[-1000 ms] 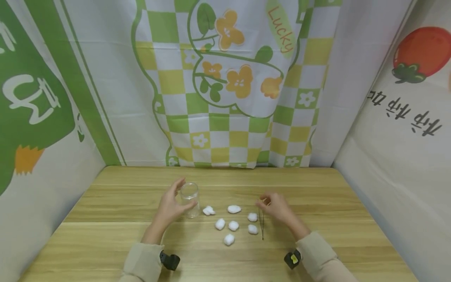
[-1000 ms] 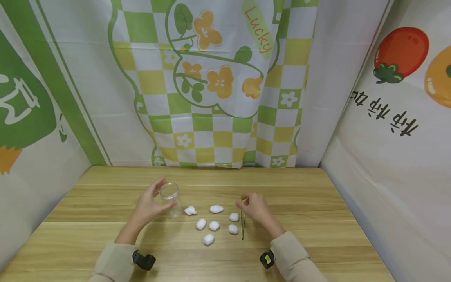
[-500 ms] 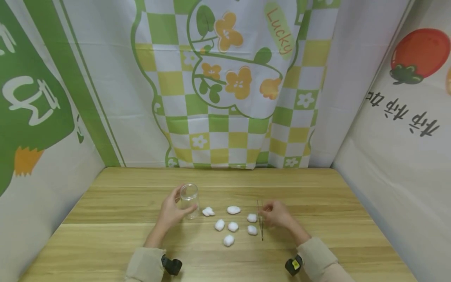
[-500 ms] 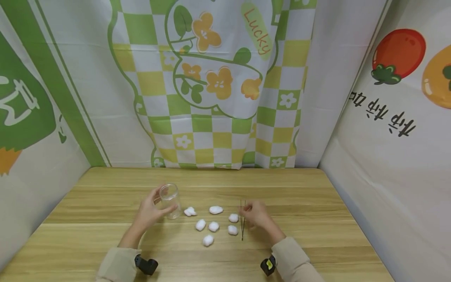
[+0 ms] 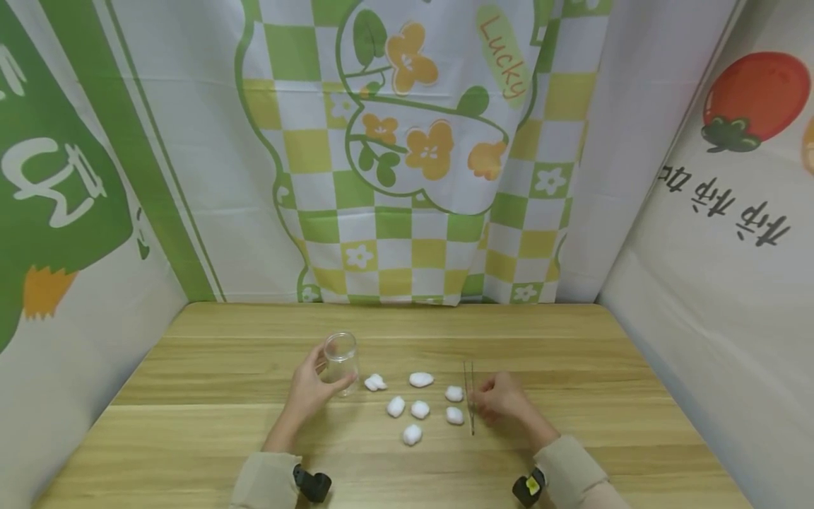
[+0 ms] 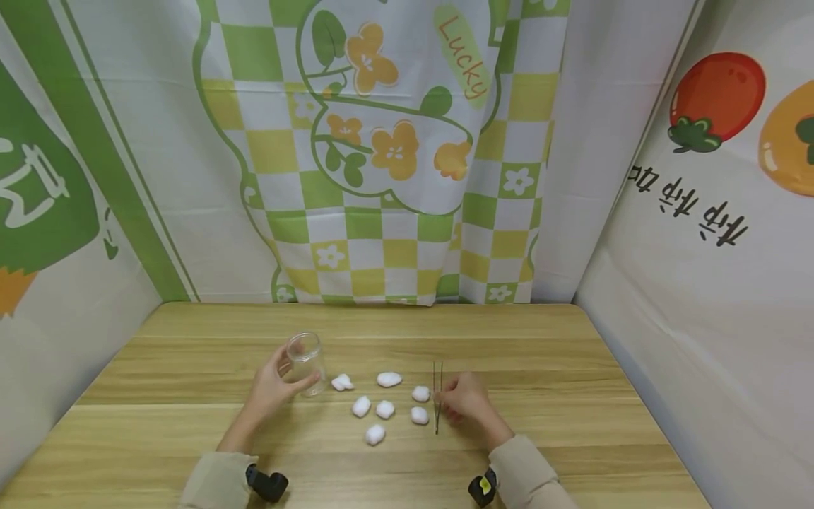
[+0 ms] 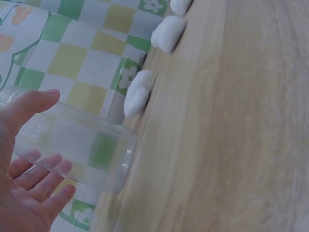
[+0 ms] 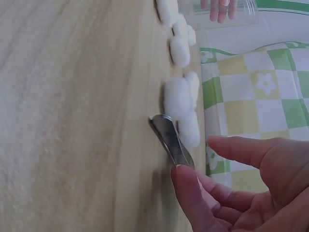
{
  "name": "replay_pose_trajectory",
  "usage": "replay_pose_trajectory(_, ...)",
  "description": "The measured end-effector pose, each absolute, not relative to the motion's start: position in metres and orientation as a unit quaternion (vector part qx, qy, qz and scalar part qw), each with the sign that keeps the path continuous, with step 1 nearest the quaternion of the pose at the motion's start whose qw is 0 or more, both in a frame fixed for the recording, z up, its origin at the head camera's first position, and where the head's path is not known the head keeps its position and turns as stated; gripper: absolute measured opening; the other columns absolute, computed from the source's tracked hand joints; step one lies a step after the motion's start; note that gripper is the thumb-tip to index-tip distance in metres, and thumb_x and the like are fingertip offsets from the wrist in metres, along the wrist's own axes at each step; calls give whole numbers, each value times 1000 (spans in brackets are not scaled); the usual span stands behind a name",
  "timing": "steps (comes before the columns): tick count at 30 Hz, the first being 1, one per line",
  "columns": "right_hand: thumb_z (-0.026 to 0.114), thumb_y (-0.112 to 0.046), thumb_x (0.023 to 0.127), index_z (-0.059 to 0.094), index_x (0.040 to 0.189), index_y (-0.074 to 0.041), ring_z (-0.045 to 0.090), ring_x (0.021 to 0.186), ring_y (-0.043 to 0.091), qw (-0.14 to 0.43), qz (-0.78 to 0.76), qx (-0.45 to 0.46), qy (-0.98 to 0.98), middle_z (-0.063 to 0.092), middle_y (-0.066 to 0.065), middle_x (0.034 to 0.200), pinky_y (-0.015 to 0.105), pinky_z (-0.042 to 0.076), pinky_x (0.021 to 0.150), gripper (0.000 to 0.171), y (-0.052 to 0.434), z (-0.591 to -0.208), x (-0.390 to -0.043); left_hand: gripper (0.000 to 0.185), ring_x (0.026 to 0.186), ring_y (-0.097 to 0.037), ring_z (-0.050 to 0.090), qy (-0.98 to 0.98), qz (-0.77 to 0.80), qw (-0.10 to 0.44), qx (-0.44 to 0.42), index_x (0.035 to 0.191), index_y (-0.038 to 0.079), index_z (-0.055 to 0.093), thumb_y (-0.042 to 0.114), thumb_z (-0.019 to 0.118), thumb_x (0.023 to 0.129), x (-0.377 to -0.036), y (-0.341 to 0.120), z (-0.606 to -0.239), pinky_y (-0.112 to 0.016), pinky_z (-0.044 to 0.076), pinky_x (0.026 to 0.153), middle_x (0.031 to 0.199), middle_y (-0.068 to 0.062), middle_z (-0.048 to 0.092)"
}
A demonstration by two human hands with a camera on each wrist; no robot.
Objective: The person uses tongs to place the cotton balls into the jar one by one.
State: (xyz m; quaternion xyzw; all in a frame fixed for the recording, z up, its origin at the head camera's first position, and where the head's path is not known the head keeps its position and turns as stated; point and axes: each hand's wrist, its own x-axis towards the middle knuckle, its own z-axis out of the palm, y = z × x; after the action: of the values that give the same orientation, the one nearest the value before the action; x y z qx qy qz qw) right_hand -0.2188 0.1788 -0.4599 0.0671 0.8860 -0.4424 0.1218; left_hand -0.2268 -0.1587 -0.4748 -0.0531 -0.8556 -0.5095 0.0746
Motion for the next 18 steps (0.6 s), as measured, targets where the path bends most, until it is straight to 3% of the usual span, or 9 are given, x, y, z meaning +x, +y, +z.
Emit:
replay_pose_trajectory(10, 77, -1, 74, 63, 71, 3, 54, 44, 10, 96, -474, 91, 870, 59, 4, 54, 21, 53, 42, 14, 171, -469, -216, 68, 136, -46, 42, -832, -553, 49, -21, 135, -3, 43, 18, 78, 80, -227, -156, -482, -56, 36, 116, 141, -29, 48)
replay_pose_trajectory(18, 83, -9, 69, 63, 61, -3, 54, 41, 7, 69, -417, 99, 901, 60, 1, 49, 18, 48, 40, 23, 168, -471, -219, 70, 137, -46, 41, -824, -564, 50, -15, 137, -4, 41, 14, 77, 80, -228, -154, -485, -56, 35, 118, 142, -28, 47)
